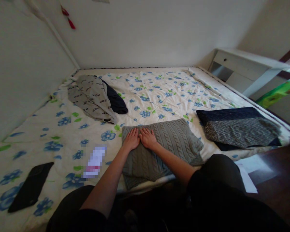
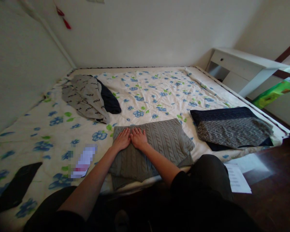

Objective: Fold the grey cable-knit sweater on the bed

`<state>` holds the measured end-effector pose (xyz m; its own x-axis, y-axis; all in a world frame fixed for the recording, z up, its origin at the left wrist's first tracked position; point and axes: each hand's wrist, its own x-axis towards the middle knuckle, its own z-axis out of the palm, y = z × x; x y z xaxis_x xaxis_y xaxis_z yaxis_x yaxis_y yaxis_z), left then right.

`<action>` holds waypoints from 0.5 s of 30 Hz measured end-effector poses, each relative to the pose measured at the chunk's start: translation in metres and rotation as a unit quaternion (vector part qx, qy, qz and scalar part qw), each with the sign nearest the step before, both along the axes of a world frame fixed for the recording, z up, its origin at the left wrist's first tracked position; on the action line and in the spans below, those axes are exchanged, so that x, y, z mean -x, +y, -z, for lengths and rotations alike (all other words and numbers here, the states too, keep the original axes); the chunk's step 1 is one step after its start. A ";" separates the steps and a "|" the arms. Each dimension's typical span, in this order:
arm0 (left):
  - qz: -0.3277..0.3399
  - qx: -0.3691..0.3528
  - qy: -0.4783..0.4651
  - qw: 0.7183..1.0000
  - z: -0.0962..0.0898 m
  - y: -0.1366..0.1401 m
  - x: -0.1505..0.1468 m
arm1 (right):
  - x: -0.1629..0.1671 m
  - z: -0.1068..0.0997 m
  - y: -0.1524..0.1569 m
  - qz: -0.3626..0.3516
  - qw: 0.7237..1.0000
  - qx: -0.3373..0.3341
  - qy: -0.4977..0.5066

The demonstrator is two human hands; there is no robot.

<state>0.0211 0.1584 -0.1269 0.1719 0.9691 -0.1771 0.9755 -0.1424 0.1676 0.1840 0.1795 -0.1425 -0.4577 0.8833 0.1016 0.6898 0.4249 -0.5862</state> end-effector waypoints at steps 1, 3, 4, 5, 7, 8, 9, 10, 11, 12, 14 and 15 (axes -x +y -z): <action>-0.008 -0.006 0.000 1.000 0.003 0.001 0.002 | 0.002 0.004 -0.002 0.001 1.000 0.011 0.004; -0.019 -0.020 -0.003 1.000 0.008 0.003 0.004 | -0.012 0.009 -0.002 0.011 1.000 0.019 0.002; -0.026 -0.026 -0.006 0.999 0.011 0.004 0.004 | -0.024 0.010 0.000 0.020 1.000 0.020 -0.006; -0.033 -0.031 -0.010 0.999 0.012 0.005 0.003 | -0.040 0.010 0.003 0.030 0.999 0.021 -0.016; -0.047 -0.036 -0.015 0.998 0.014 0.005 0.000 | -0.074 0.007 0.011 0.048 0.997 0.027 -0.047; -0.051 -0.035 -0.015 0.998 0.014 0.006 0.000 | -0.092 0.005 0.015 0.058 0.995 0.035 -0.069; -0.053 -0.033 -0.013 0.998 0.014 0.006 -0.001 | -0.110 0.002 0.019 0.069 0.992 0.045 -0.093; -0.053 -0.030 -0.010 0.998 0.014 0.006 -0.001 | -0.128 0.000 0.023 0.081 0.988 0.058 -0.119; -0.053 -0.027 -0.007 0.998 0.014 0.006 -0.001 | -0.145 -0.001 0.027 0.096 0.982 0.072 -0.145; -0.052 -0.027 -0.005 0.998 0.013 0.006 -0.001 | -0.163 -0.003 0.031 0.111 0.976 0.085 -0.169; -0.050 -0.028 -0.001 0.998 0.012 0.006 0.001 | -0.200 -0.005 0.039 0.137 0.962 0.109 -0.210; -0.050 -0.028 0.000 0.998 0.012 0.006 0.001 | -0.218 -0.006 0.044 0.148 0.955 0.121 -0.225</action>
<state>0.0201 0.1643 -0.1384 0.0729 0.9898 -0.1222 0.9855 -0.0527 0.1612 0.4022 0.2232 -0.1364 -0.1328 0.9538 -0.2696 0.9641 0.0612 -0.2584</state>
